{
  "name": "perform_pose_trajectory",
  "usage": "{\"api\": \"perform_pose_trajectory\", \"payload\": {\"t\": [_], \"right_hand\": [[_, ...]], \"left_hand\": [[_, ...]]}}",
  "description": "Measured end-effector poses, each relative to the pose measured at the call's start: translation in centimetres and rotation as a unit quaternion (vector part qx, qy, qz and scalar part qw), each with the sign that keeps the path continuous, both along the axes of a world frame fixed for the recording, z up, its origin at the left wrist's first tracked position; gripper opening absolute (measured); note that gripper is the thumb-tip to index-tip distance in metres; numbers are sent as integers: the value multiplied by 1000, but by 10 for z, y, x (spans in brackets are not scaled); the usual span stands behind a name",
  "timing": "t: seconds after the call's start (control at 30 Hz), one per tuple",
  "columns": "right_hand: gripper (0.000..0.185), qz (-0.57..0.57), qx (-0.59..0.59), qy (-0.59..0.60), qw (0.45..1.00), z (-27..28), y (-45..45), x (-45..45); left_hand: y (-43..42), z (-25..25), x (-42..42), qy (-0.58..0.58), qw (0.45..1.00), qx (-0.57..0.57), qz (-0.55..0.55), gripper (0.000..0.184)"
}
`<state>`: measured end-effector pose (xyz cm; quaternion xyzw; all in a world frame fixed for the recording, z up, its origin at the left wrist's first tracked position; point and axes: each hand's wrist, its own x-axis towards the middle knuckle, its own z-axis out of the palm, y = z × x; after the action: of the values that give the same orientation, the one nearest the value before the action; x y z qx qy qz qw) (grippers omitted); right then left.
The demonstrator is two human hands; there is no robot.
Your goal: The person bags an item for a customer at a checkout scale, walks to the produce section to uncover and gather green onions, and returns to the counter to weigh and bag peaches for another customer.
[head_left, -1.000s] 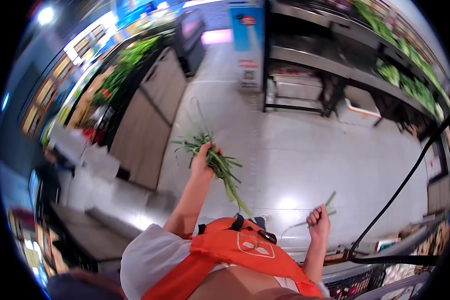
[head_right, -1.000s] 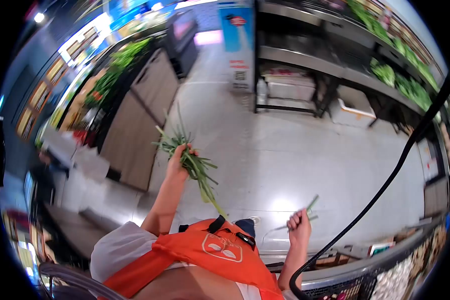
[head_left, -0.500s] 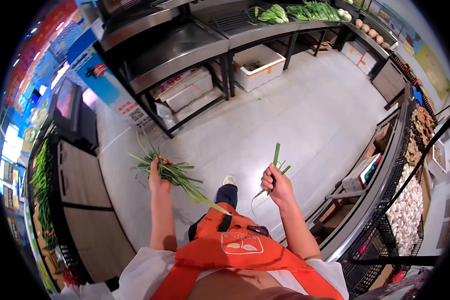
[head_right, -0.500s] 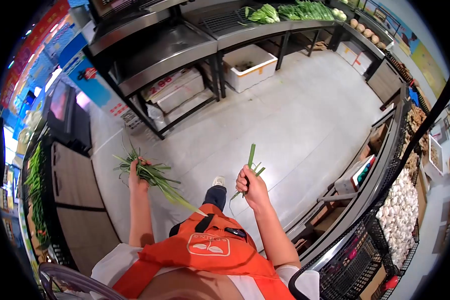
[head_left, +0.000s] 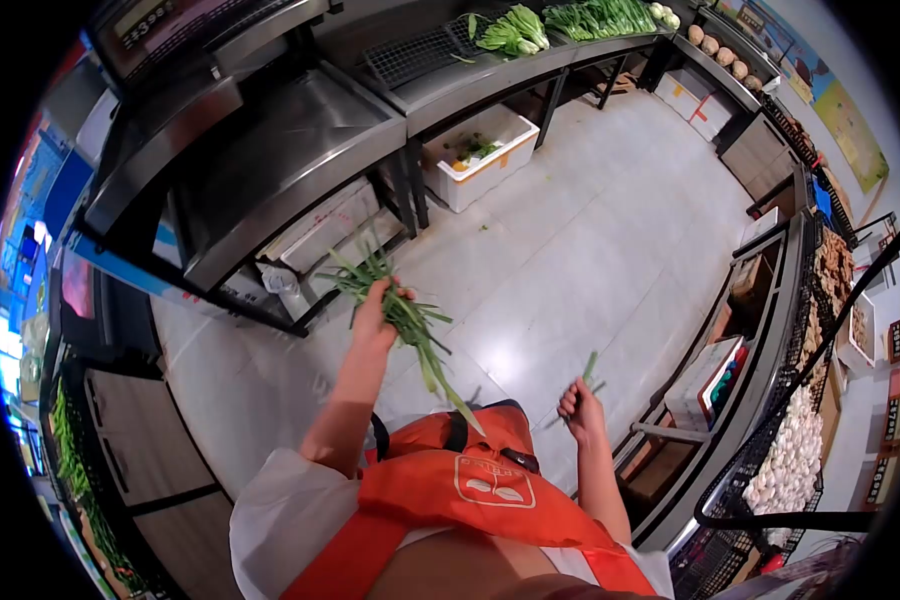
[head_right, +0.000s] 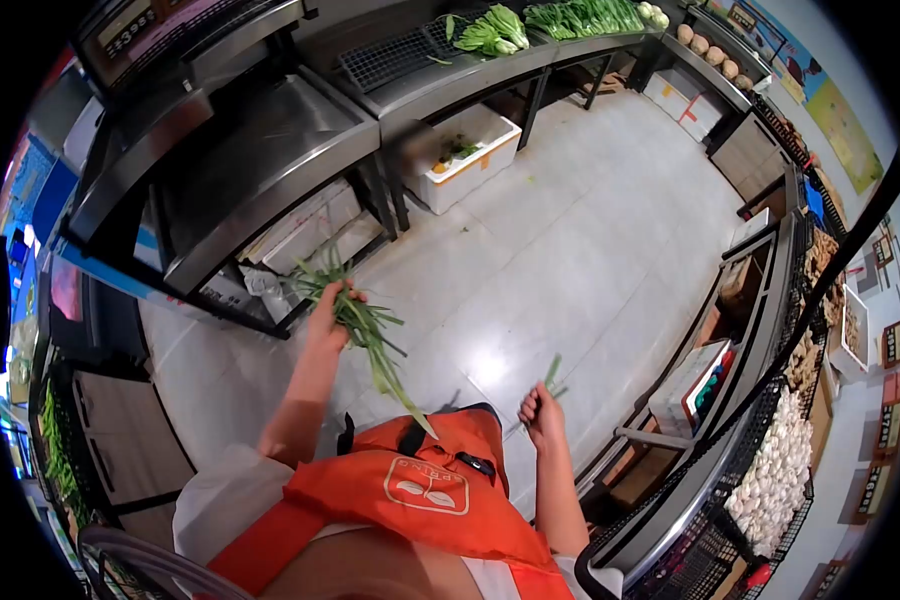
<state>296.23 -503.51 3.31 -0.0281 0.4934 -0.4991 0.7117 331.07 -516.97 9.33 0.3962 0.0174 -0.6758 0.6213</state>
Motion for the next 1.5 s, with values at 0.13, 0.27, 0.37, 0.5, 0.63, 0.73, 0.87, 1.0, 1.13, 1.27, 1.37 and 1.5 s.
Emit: {"api": "perform_pose_trajectory", "payload": {"t": [0.13,0.27,0.37,0.5,0.63,0.73,0.87,1.0,1.13,1.27,1.37,1.5], "right_hand": [[27,-104,88,20,990,-74,0,-76],[28,-185,222,44,956,-118,-16,-153],[28,-180,292,83,936,-137,-38,-210],[32,-171,299,107,933,-140,-90,-287],[33,-183,274,95,939,-121,-150,-328],[33,-176,254,79,948,-114,-197,-336],[31,-154,287,94,941,-105,-250,-330],[29,-167,370,173,897,-95,-312,-321],[31,-151,446,180,864,-66,-400,-325],[33,-131,378,157,903,-41,-517,-302],[31,-143,373,138,906,-34,-597,-282],[27,-110,398,116,903,-50,-661,-261]], "left_hand": [[-98,-16,-74,21,997,-5,-80,15],[-196,-25,-156,71,989,3,-126,13],[-261,-37,-211,101,982,-19,-157,12],[-346,-62,-277,161,973,67,-149,10],[-404,-85,-321,167,973,97,-130,9],[-459,-118,-335,189,968,119,-113,9],[-544,-209,-342,211,962,130,-118,9],[-657,-281,-324,209,962,145,-95,13],[-760,-390,-280,210,968,106,-91,18],[-841,-458,-240,134,965,216,63,16],[-871,-504,-209,196,965,26,171,21],[-861,-540,-181,156,962,58,215,24]]}}
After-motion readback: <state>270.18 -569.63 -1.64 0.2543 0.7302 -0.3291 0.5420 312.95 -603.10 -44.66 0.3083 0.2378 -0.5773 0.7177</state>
